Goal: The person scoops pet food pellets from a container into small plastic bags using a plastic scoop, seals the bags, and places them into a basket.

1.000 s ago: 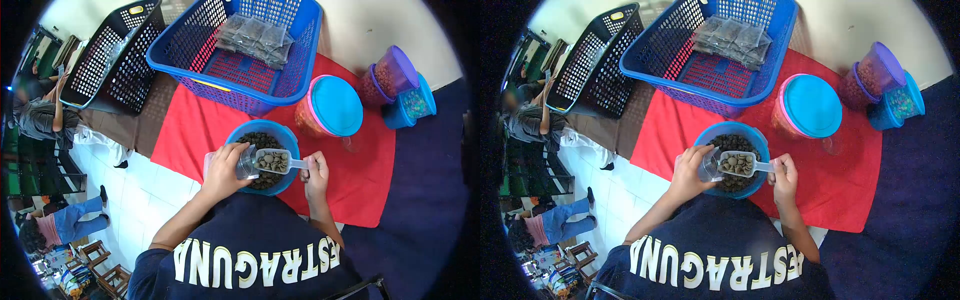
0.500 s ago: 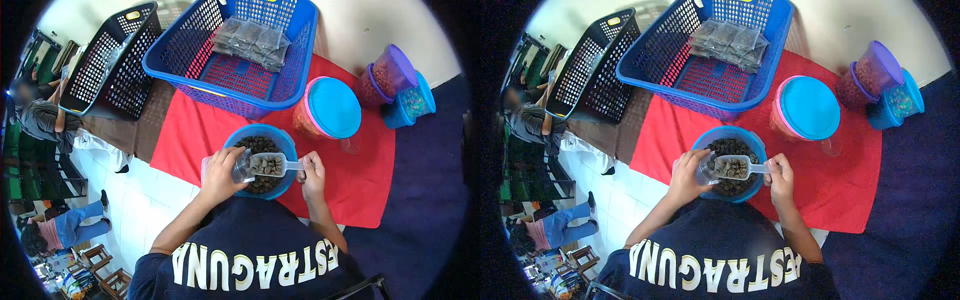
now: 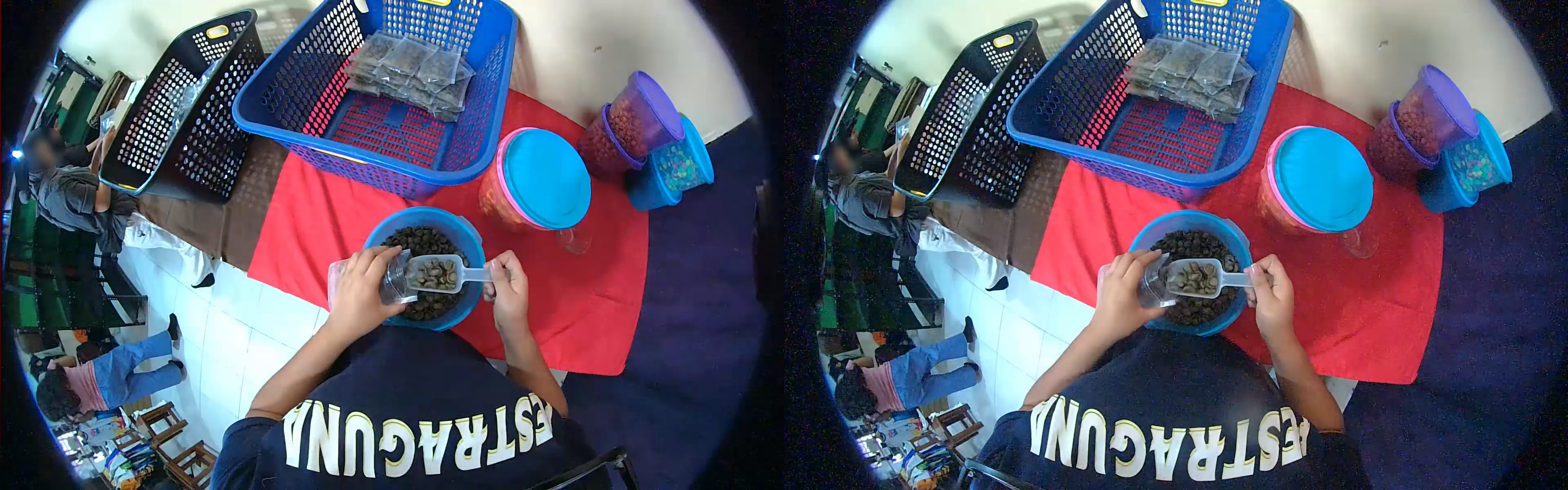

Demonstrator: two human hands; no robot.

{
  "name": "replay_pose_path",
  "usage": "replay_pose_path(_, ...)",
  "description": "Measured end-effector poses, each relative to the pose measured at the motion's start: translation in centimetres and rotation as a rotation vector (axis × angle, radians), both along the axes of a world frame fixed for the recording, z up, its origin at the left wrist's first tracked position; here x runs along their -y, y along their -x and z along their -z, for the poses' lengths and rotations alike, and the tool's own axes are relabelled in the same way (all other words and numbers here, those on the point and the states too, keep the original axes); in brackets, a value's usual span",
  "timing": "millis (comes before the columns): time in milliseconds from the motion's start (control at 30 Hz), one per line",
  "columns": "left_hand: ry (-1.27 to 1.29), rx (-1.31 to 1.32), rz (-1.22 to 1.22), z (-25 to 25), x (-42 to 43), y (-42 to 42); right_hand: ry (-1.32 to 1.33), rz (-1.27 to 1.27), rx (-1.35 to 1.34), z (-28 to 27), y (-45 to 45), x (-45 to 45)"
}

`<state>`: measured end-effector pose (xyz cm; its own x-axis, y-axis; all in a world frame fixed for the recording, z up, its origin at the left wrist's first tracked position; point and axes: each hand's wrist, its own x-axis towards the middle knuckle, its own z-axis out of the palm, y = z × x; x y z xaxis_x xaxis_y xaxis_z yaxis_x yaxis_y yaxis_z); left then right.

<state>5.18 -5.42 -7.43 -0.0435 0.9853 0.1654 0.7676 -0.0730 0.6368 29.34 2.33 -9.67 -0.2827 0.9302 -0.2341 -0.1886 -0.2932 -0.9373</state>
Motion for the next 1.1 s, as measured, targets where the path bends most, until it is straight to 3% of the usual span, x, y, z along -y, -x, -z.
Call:
replay_pose_path(200,0.056,-0.035,0.007,-0.9,0.2,-0.3,-0.163,-0.026,0.152,0.2,0.1,-0.1)
replay_pose_path(267,0.045,-0.023,0.003,-0.8,0.3,-0.3,-0.015,-0.045,0.056,-0.3,0.3,-0.1)
replay_pose_path(400,0.047,-0.047,0.002,-0.8,0.5,-0.4,-0.121,-0.052,0.114,-0.2,0.5,-0.1)
replay_pose_path(467,0.031,-0.027,-0.001,-0.6,0.6,-0.4,-0.01,-0.023,0.02,-0.4,0.8,0.1)
replay_pose_path(600,0.01,-0.007,0.0,-0.6,0.6,-0.3,-0.082,-0.031,0.038,-0.1,0.4,0.1)
replay_pose_path(667,0.013,0.018,-0.008,-0.3,0.7,-0.1,0.051,-0.015,-0.099,-0.4,0.2,0.1)
replay_pose_path(800,-0.018,0.076,-0.013,0.2,0.6,0.0,-0.034,-0.001,-0.011,-0.3,-0.1,0.1)
replay_pose_path(933,-0.036,0.111,0.0,0.3,0.5,0.2,0.047,0.01,-0.17,-1.4,-0.1,0.2)
replay_pose_path(1033,-0.112,0.16,0.0,-0.2,0.6,0.6,0.051,0.044,-0.25,-2.8,-0.3,0.3)
replay_pose_path(1100,-0.191,0.499,-0.045,-1.5,1.6,0.9,0.023,0.139,-0.247,-3.4,-0.8,0.3)
